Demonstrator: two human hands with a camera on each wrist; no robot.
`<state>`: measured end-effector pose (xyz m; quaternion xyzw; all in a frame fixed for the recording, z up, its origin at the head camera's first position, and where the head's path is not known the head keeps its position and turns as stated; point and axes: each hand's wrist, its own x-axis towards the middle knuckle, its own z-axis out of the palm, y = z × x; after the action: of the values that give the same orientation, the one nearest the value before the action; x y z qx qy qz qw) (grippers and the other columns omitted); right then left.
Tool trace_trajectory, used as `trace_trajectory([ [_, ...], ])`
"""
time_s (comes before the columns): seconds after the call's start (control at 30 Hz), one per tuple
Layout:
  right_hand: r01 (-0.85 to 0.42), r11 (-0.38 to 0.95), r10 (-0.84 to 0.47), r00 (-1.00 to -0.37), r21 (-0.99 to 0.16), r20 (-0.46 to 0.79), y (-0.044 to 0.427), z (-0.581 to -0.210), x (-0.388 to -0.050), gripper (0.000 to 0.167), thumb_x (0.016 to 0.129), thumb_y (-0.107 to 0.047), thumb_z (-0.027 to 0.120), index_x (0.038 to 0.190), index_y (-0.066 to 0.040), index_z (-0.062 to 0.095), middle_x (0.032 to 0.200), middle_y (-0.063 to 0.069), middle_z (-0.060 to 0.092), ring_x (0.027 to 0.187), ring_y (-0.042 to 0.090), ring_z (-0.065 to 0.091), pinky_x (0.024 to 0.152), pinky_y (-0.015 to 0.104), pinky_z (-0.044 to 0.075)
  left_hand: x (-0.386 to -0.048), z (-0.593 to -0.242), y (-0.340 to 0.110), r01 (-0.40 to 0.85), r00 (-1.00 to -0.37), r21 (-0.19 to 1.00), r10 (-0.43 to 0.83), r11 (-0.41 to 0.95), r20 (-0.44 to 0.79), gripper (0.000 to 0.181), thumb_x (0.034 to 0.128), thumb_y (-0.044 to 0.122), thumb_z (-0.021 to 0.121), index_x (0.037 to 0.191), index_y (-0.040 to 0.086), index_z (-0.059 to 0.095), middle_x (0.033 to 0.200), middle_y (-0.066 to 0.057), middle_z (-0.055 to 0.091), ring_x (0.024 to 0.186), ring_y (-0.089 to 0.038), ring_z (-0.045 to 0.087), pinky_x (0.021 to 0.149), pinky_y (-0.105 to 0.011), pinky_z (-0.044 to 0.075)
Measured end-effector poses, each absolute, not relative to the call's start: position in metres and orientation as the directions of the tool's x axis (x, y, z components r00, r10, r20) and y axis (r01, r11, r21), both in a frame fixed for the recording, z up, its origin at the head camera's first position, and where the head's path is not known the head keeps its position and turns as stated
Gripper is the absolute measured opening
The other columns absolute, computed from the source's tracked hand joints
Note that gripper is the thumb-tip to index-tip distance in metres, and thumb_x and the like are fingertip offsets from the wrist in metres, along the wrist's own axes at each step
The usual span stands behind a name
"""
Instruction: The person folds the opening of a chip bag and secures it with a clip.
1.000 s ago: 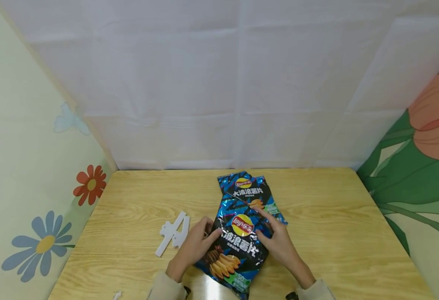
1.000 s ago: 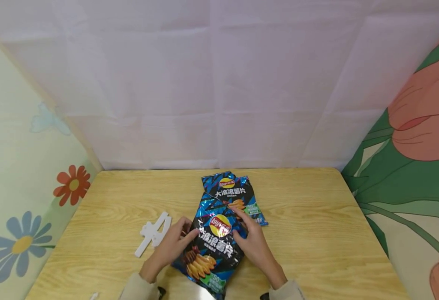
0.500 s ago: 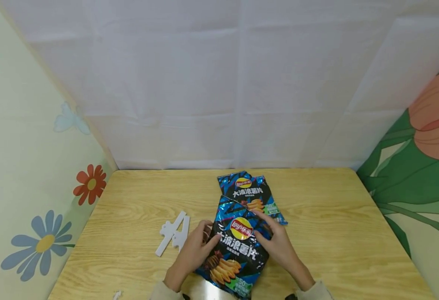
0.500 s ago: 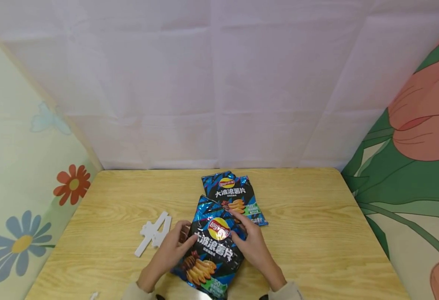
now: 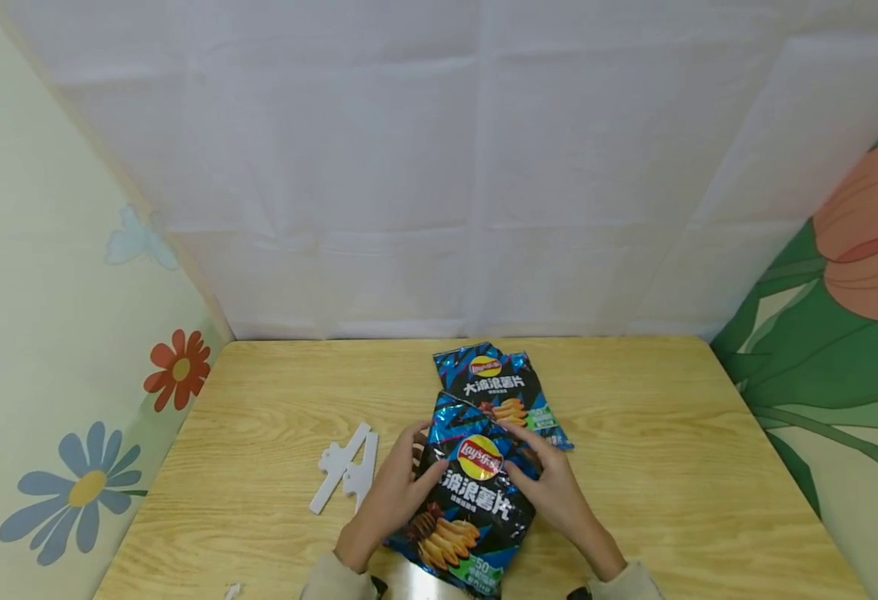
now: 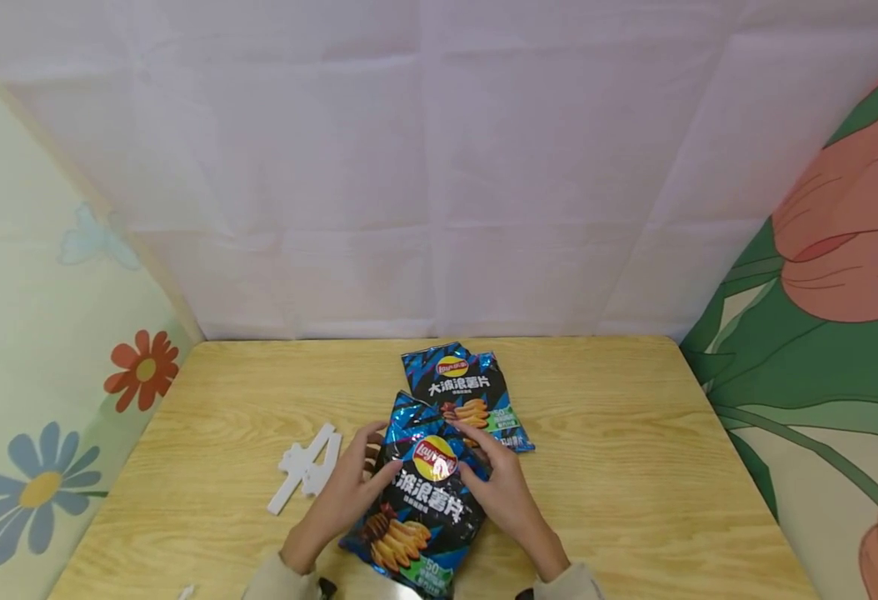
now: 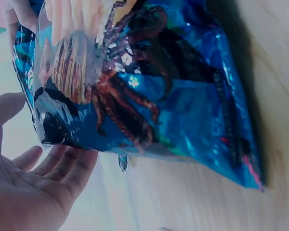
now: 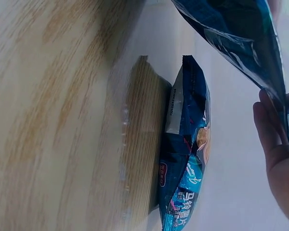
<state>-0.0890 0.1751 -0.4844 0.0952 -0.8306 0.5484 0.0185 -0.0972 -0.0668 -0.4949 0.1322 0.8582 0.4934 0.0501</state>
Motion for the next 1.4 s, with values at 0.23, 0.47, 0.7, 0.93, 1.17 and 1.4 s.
trace_trajectory([
  [0.23, -0.158, 0.382, -0.136, -0.984, -0.910, 0.113, 0.174, -0.484, -0.090, 0.056, 0.086, 0.011, 0.067, 0.138, -0.006, 0.056, 0.142, 0.014, 0.056, 0.133, 0.038, 0.051, 0.103, 0.051, 0.047, -0.097, -0.494, -0.064, 0.174, -0.961, 0.858, 0.275, 0.483, 0.040, 0.061, 0.1009, 0.038, 0.057, 0.150, 0.011, 0.032, 0.131, -0.010, 0.054, 0.108, -0.018, 0.056, 0.083, -0.032, 0.052],
  [0.47, -0.157, 0.381, -0.143, -0.984, -0.911, 0.110, 0.174, -0.485, -0.091, 0.056, 0.086, 0.011, 0.067, 0.138, -0.005, 0.055, 0.142, 0.015, 0.056, 0.133, 0.038, 0.051, 0.103, 0.051, 0.047, -0.101, -0.491, -0.061, 0.150, -0.967, 0.857, 0.254, 0.493, 0.024, 0.058, 0.1009, 0.030, 0.058, 0.150, 0.012, 0.034, 0.141, -0.011, 0.048, 0.111, -0.020, 0.056, 0.085, -0.037, 0.052],
  [0.7, -0.152, 0.362, -0.145, -0.984, -0.920, 0.106, 0.177, -0.488, -0.090, 0.057, 0.086, 0.010, 0.066, 0.140, -0.001, 0.051, 0.146, 0.021, 0.051, 0.133, 0.044, 0.048, 0.103, 0.061, 0.043, -0.101, -0.490, -0.061, 0.207, -0.964, 0.848, 0.252, 0.488, 0.090, 0.052, 0.1000, 0.020, 0.060, 0.146, 0.008, 0.038, 0.131, -0.013, 0.053, 0.104, -0.020, 0.059, 0.085, -0.033, 0.053],
  [0.93, -0.127, 0.381, -0.129, -0.988, -0.916, 0.083, 0.180, -0.491, -0.088, 0.054, 0.089, -0.001, 0.070, 0.140, -0.003, 0.052, 0.142, 0.017, 0.055, 0.129, 0.037, 0.053, 0.102, 0.046, 0.050, -0.097, -0.492, -0.063, 0.187, -0.971, 0.873, 0.219, 0.451, 0.095, 0.050, 0.0990, 0.016, 0.061, 0.143, 0.008, 0.040, 0.129, -0.013, 0.056, 0.100, -0.020, 0.063, 0.083, -0.030, 0.055],
  [1.17, -0.012, 0.372, -0.073, -0.997, -0.928, -0.017, 0.182, -0.491, -0.085, 0.051, 0.090, -0.011, 0.072, 0.138, -0.009, 0.056, 0.134, 0.015, 0.062, 0.098, 0.005, 0.060, 0.065, 0.018, 0.048, -0.095, -0.494, -0.068, 0.125, -0.982, 0.915, 0.178, 0.385, 0.059, 0.049, 0.0981, 0.014, 0.062, 0.141, 0.007, 0.040, 0.124, -0.015, 0.056, 0.094, -0.017, 0.062, 0.076, -0.025, 0.054],
  [1.4, 0.006, 0.317, -0.064, -0.998, -0.948, -0.028, 0.183, -0.491, -0.084, 0.051, 0.091, -0.007, 0.070, 0.139, -0.007, 0.054, 0.137, 0.017, 0.059, 0.114, 0.011, 0.061, 0.076, 0.020, 0.055, -0.090, -0.493, -0.071, 0.072, -0.988, 0.926, 0.154, 0.370, 0.016, 0.061, 0.0971, 0.014, 0.064, 0.147, 0.002, 0.031, 0.123, -0.016, 0.055, 0.088, -0.014, 0.062, 0.072, -0.023, 0.054],
])
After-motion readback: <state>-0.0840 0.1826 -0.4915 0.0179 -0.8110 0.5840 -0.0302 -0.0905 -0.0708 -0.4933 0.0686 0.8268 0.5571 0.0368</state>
